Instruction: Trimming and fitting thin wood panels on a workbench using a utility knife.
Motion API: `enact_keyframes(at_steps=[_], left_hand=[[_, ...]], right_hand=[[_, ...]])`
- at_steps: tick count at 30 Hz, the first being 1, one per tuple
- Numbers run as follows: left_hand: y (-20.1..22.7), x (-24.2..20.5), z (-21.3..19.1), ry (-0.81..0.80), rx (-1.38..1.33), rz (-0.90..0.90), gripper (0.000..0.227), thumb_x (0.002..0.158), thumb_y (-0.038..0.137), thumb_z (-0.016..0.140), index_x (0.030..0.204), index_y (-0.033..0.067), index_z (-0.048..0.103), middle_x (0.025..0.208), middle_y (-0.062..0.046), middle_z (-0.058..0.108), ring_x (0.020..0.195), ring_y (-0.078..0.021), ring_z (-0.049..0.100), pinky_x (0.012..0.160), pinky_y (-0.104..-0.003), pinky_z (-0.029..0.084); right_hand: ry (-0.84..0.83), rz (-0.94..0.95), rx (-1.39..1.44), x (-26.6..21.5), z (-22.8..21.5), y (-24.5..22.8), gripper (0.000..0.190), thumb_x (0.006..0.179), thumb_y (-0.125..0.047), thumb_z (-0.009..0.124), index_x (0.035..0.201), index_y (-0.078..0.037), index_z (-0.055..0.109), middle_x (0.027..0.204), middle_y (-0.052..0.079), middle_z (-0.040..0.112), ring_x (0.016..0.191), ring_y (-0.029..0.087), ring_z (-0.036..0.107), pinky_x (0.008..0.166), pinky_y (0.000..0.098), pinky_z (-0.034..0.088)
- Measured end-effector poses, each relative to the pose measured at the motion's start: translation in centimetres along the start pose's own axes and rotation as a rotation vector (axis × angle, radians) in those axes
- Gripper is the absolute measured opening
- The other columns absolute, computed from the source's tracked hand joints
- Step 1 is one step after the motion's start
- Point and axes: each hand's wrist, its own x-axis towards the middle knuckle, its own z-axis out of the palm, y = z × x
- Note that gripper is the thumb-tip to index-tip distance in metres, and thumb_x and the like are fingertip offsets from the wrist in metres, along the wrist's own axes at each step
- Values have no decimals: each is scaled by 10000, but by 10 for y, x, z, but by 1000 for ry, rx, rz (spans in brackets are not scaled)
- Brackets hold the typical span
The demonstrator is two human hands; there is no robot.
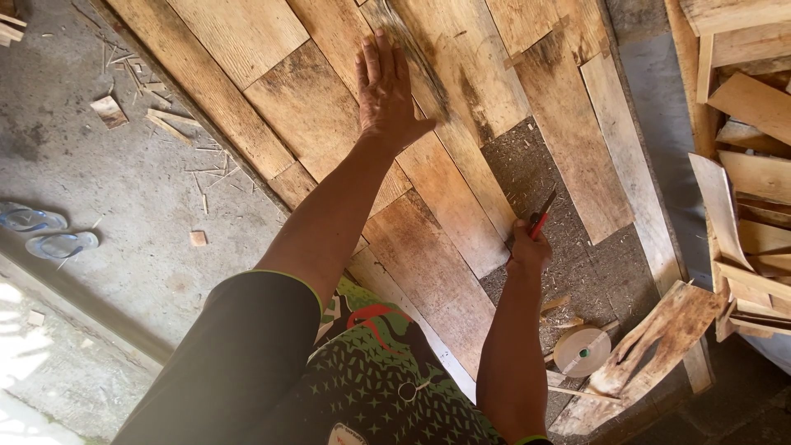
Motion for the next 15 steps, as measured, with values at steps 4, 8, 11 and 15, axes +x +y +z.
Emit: enact_keyframes(at_steps=[4,8,11,15], left_hand=[[-12,25,25,69,-60,12,1371,723,870,678,1604,-12,107,1660,-311,10,1551,-476,50,1260,-576,137],[-20,31,16,55,-68,2,1186,719,768,784,1537,43,325,1670,-287,111,1516,-445,241,1158,-545,367],[-21,26,4,98,-45,6,1125,690,754,824,1466,57,402,1655,-301,132,1455,-423,334,1080,-514,449],[-22,31,3,100,41,5,1237,675,811,792,1499,7,341,1625,-334,139,1349,-413,431,1008,-468,492]], right_hand=[[10,19,-6,-4,1,-3,195,858,-137,870,980,-39,753,861,2,709,690,89,584,586,258,480],[-11,-6,33,7,1,7,192,856,-120,862,985,-33,749,873,4,712,705,94,593,602,260,487],[-20,-14,42,9,-1,10,194,856,-117,859,993,-31,752,900,8,724,732,95,616,630,252,507],[-17,22,26,-7,2,-7,193,867,-138,848,1003,-32,762,937,19,744,789,105,653,693,248,537]])
